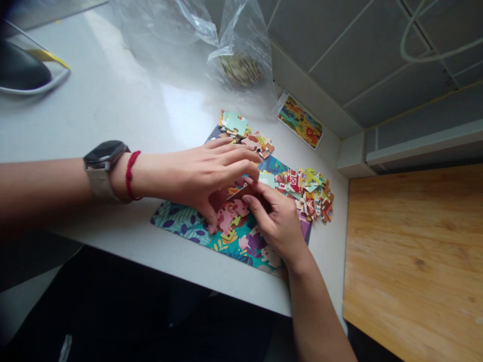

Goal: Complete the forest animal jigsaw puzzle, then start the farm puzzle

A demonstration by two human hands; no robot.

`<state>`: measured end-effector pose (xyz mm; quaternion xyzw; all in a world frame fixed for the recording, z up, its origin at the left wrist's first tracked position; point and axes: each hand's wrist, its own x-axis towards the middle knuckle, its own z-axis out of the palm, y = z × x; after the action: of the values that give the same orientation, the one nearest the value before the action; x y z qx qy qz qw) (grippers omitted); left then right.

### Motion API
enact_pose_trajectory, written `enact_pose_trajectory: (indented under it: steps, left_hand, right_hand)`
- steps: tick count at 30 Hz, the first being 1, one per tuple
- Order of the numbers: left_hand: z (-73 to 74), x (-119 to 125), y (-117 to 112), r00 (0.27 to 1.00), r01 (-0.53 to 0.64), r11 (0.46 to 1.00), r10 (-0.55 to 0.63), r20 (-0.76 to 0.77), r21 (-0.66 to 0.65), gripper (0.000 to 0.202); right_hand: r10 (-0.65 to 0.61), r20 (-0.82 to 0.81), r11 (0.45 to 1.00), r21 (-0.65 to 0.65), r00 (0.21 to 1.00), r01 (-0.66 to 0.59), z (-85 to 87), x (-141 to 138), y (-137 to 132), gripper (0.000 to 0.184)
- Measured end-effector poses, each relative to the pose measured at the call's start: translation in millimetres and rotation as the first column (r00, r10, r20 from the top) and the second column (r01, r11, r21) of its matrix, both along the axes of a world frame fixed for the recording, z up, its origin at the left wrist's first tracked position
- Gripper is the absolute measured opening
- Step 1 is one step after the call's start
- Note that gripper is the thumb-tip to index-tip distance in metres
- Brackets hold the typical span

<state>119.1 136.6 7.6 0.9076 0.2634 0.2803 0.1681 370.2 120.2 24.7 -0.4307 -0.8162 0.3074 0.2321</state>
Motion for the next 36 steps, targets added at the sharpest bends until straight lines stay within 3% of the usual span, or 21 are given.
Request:
enact_pose_trajectory:
  steps: [5, 11, 27, 30, 36]
  left_hand:
    - [-2.6, 0, 0, 1.000, -0.001, 1.000, 0.001, 0.004, -0.016, 0.110]
    - [-4.8, 1, 2, 1.000, 0.010, 0.999, -0.010, 0.014, -0.049, 0.129]
    - [-8.5, -1, 1, 0.999, 0.029, 0.997, -0.031, -0.033, -0.067, 0.120]
    - [-7.8, -4, 2, 0.997, 0.035, 0.997, -0.039, -0.061, -0.076, 0.115]
    - [-2.7, -9, 5, 0.991, 0.078, 0.992, -0.088, -0.100, -0.104, 0.087]
  right_hand:
    - [0.042, 0.049, 0.984, 0.172, 0.998, -0.050, -0.5, -7, -1, 0.030]
    - [-0.007, 0.040, 0.972, 0.233, 0.999, -0.002, -2.4, -10, -2, 0.027]
    - [0.006, 0.071, 0.957, 0.288, 0.997, -0.026, -4.8, -16, -5, 0.017]
    - [-0.035, -0.003, 0.959, 0.283, 0.999, 0.034, -3.5, -14, -5, 0.012]
    - [-0.244, -0.291, 0.912, 0.256, 0.925, 0.321, -0.7, -4, 5, 0.019]
